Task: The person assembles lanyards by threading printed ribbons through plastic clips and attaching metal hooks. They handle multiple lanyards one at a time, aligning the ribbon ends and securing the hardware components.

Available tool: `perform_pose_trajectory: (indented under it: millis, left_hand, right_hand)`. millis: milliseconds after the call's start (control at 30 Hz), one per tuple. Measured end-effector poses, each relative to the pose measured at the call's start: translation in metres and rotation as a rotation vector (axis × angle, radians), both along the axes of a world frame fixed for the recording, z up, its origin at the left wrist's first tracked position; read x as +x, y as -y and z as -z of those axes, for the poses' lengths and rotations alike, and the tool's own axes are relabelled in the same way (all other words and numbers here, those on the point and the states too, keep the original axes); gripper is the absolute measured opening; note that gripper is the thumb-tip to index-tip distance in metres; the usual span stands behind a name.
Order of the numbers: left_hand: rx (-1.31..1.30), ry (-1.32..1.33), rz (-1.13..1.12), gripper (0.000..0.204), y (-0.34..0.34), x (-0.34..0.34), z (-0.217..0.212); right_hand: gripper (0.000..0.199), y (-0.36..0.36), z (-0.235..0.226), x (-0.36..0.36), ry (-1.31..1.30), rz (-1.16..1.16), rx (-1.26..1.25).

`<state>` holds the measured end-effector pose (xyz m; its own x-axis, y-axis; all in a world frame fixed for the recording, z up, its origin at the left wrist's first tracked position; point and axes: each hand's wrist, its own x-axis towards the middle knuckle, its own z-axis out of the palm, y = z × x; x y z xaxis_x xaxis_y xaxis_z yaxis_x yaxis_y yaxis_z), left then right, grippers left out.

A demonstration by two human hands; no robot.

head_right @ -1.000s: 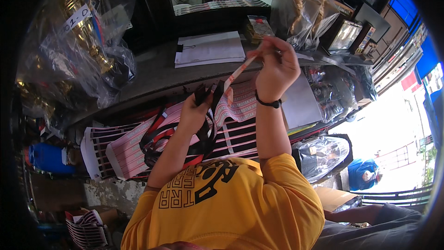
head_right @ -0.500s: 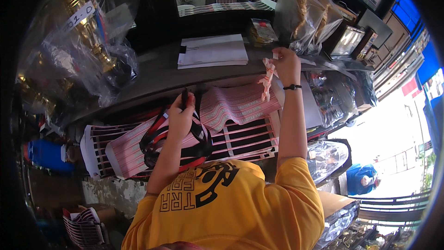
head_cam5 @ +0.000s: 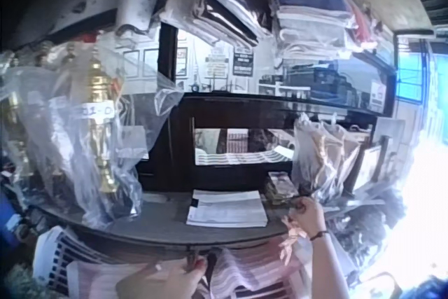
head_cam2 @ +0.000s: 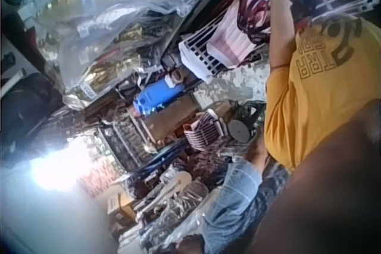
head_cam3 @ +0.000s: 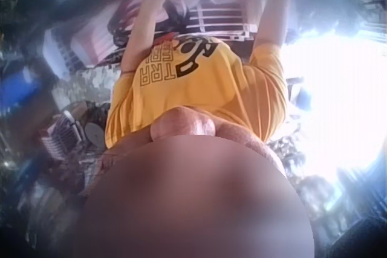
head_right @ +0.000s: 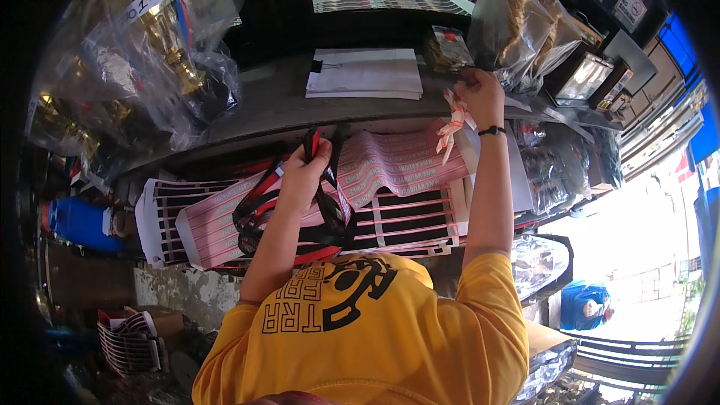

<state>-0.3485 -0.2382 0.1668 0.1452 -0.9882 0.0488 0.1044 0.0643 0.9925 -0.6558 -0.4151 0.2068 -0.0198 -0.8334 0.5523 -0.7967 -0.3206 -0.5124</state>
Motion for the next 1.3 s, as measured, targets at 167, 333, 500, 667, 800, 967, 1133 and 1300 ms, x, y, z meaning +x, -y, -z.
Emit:
perform_pose_trajectory:
  millis: [167,333,500,667,800,967,1133,1300]
  left_hand:
    - [-0.026,0.005,-0.025,0.019,0.001,-0.006,0.002]
    - [0.042,-0.063,0.002,0.018,-0.003,-0.012,-0.002]
    - [-0.032,-0.317,0.094,0.018,-0.011,-0.002,-0.008]
    - [0.026,-0.579,0.189,0.017,-0.012,0.022,-0.014]
    - [-0.063,-0.317,0.101,0.020,-0.014,0.024,-0.020]
    - [-0.117,-0.116,-0.016,0.022,-0.024,0.016,-0.032]
    - [-0.179,-0.104,-0.221,0.019,-0.027,0.017,-0.042]
    - [-0.163,-0.065,-0.269,0.023,-0.033,0.022,-0.045]
  right_hand:
    - [0.018,-0.057,-0.009,0.047,0.535,-0.270,0.065]
    - [0.025,-0.123,0.020,0.134,0.637,-0.737,0.397]
    - [0.017,-0.125,0.018,0.141,0.721,-0.821,0.436]
    - [0.016,-0.130,-0.004,0.137,0.859,-0.884,0.421]
    - [0.023,-0.139,-0.019,0.143,0.727,-0.826,0.294]
    - [0.038,-0.144,-0.028,0.162,0.493,-0.990,0.306]
    - [0.051,-0.147,-0.034,0.168,0.760,-1.147,0.582]
    - [0.047,-0.141,-0.035,0.173,0.768,-1.071,0.565]
